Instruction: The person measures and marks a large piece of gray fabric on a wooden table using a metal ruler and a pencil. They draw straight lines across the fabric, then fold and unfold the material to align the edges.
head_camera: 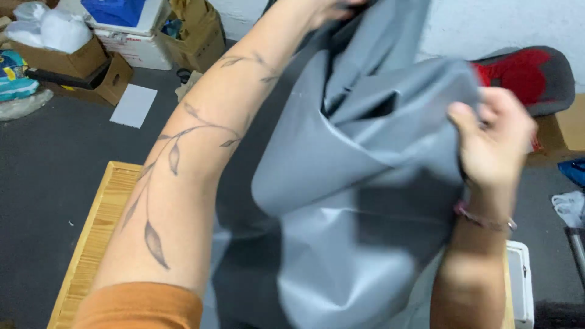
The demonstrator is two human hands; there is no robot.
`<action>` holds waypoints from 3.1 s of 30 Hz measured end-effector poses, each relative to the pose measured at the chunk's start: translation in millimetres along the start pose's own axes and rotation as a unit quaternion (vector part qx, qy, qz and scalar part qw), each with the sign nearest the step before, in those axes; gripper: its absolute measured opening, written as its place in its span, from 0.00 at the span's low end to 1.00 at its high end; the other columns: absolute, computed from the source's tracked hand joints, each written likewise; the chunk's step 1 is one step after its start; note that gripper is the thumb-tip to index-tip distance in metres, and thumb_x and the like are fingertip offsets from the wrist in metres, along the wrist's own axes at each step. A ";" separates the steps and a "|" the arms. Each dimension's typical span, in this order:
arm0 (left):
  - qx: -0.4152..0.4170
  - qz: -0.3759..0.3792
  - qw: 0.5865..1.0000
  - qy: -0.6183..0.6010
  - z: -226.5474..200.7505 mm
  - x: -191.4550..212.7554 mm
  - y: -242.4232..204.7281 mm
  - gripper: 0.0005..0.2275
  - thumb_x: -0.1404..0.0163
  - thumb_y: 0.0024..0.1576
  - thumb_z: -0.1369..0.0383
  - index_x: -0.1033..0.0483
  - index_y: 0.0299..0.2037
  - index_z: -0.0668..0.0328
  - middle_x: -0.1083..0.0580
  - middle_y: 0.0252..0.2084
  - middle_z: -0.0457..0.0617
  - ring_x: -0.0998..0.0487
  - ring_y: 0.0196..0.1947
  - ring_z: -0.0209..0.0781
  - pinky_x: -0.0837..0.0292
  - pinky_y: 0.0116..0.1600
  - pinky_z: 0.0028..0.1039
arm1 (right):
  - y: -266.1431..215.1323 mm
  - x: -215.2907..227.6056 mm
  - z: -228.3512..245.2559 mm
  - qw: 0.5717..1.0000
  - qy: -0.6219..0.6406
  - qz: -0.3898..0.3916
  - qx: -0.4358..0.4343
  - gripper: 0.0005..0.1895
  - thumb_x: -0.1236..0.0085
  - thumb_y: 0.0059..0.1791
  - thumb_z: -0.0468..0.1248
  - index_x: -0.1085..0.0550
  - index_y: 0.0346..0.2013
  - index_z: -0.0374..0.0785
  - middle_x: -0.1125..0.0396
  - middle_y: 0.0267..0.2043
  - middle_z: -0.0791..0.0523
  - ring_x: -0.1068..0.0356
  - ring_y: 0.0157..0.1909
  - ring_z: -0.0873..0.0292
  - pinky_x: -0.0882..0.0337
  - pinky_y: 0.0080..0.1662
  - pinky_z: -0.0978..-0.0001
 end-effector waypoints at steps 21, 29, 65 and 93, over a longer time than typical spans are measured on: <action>0.378 0.051 0.806 0.452 328.5 133.4 -256.9 0.47 0.67 0.59 0.31 0.31 0.64 0.79 0.31 0.64 0.73 0.33 0.67 0.66 0.42 0.67 0.53 | -160.9 -62.6 -332.0 0.746 -0.388 0.302 -0.449 0.27 0.50 0.48 0.66 0.24 0.56 0.62 0.27 0.56 0.55 0.31 0.61 0.48 0.34 0.60 0.48; 0.456 -0.153 0.801 0.357 413.6 198.3 -263.4 0.22 0.40 0.53 0.52 0.20 0.55 0.48 0.27 0.59 0.65 0.27 0.58 0.66 0.34 0.61 0.45 | -160.4 -96.0 -318.3 0.734 -0.316 0.413 -0.437 0.32 0.64 0.50 0.53 0.26 0.53 0.30 0.29 0.53 0.41 0.30 0.54 0.36 0.36 0.56 0.48; 0.513 0.030 0.805 0.296 281.5 192.2 -296.8 0.38 0.47 0.47 0.38 0.21 0.57 0.65 0.25 0.58 0.59 0.26 0.56 0.61 0.36 0.59 0.45 | -119.6 -136.6 -310.9 0.830 0.195 0.058 -0.520 0.15 0.27 0.38 0.40 0.21 0.37 0.48 0.30 0.30 0.62 0.31 0.28 0.65 0.28 0.30 0.71; 0.176 -0.405 0.888 0.125 483.7 394.2 -253.5 0.19 0.55 0.72 0.64 0.22 0.24 0.41 0.23 0.23 0.37 0.22 0.19 0.28 0.26 0.25 0.19 | -119.0 -141.8 -291.6 0.972 0.086 0.007 -0.220 0.12 0.30 0.41 0.28 0.26 0.32 0.44 0.56 0.19 0.71 0.58 0.25 0.73 0.54 0.32 0.80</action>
Point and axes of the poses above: each hand's wrist, its own y-axis towards the middle knuckle, its own x-axis out of the back of the hand, z = x × y, the point moved 3 cm from there along y, towards the middle knuckle
